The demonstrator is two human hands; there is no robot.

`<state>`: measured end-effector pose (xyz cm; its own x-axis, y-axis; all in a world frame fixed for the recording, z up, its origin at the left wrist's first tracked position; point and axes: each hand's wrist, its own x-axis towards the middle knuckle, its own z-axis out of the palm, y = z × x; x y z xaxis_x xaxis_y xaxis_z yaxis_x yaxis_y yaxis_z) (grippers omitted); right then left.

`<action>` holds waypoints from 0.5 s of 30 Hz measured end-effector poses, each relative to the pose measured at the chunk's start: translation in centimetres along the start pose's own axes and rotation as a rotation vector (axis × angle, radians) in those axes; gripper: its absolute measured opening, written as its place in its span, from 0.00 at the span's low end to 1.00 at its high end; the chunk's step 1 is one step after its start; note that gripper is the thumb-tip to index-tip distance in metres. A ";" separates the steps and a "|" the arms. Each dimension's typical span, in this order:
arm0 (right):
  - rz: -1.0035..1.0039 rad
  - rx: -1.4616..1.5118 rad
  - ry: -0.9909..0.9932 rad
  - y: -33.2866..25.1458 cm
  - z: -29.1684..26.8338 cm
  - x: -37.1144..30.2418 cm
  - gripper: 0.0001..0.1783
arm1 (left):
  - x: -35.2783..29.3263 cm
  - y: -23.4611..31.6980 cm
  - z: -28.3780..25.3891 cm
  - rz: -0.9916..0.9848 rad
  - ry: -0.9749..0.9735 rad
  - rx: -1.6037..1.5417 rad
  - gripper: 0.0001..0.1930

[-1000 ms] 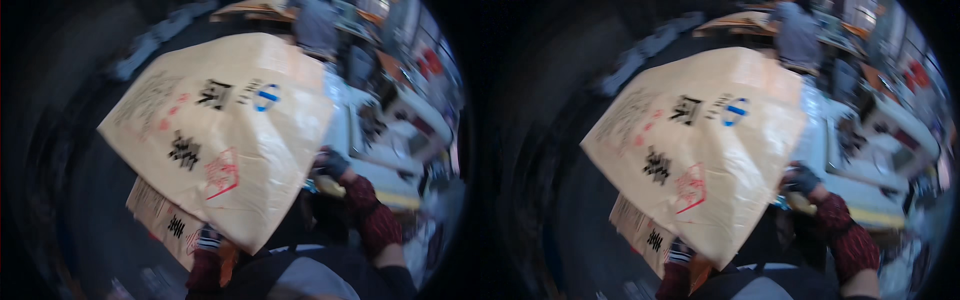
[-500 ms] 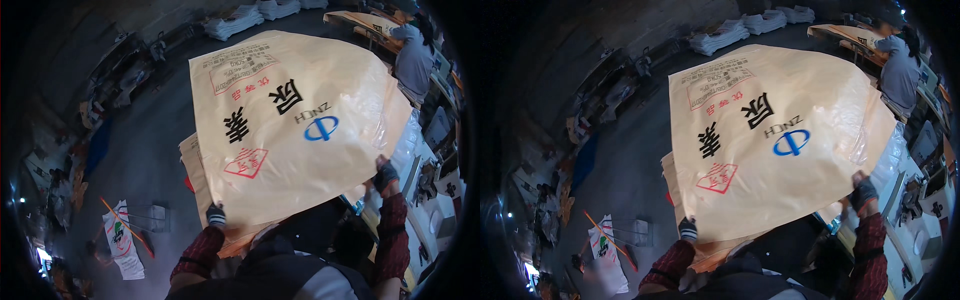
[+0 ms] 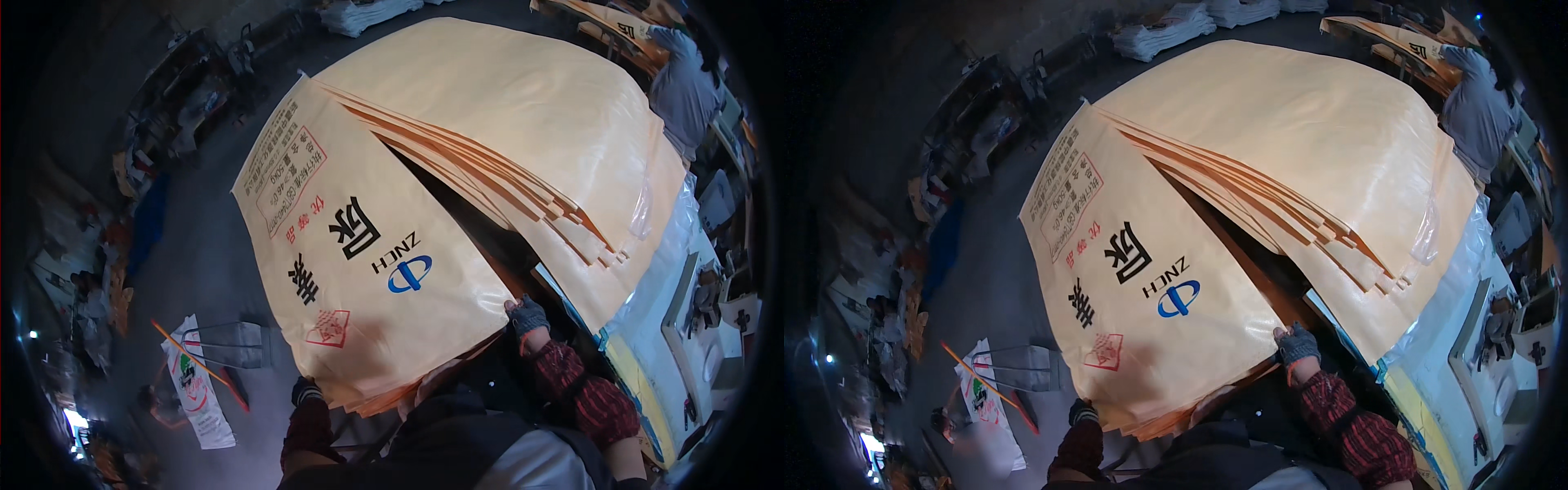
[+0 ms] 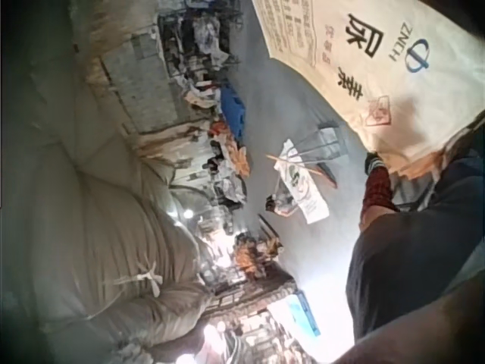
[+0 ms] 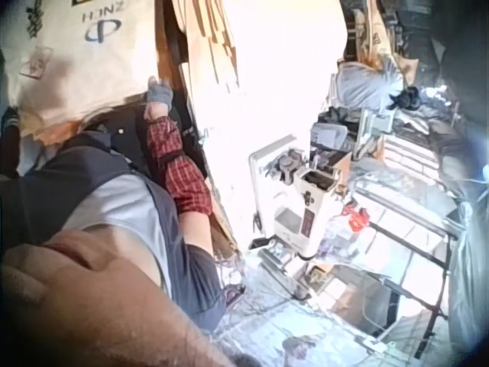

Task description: The recorder is sewing the edges of large yellow plastic bags using an industrial sewing machine.

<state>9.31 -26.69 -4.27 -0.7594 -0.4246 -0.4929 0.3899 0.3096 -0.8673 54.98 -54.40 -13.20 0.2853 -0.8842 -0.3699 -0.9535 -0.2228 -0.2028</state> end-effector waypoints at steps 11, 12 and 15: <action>0.218 -1.116 -0.023 0.9 0.7 6.2 0.21 | 3.4 4.4 7.3 0.011 -0.211 -0.054 0.23; 0.215 -1.119 -0.033 2.1 0.4 6.8 0.21 | 3.6 4.2 7.6 0.005 -0.212 -0.060 0.23; 0.058 -0.952 -0.038 6.2 -2.5 8.7 0.17 | 4.1 6.8 8.0 0.034 -0.221 -0.056 0.24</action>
<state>3.81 -26.37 -13.82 -0.7284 -0.4091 -0.5497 -0.1741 0.8864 -0.4290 50.39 -56.29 -23.34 0.2609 -0.7816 -0.5666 -0.9652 -0.2218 -0.1386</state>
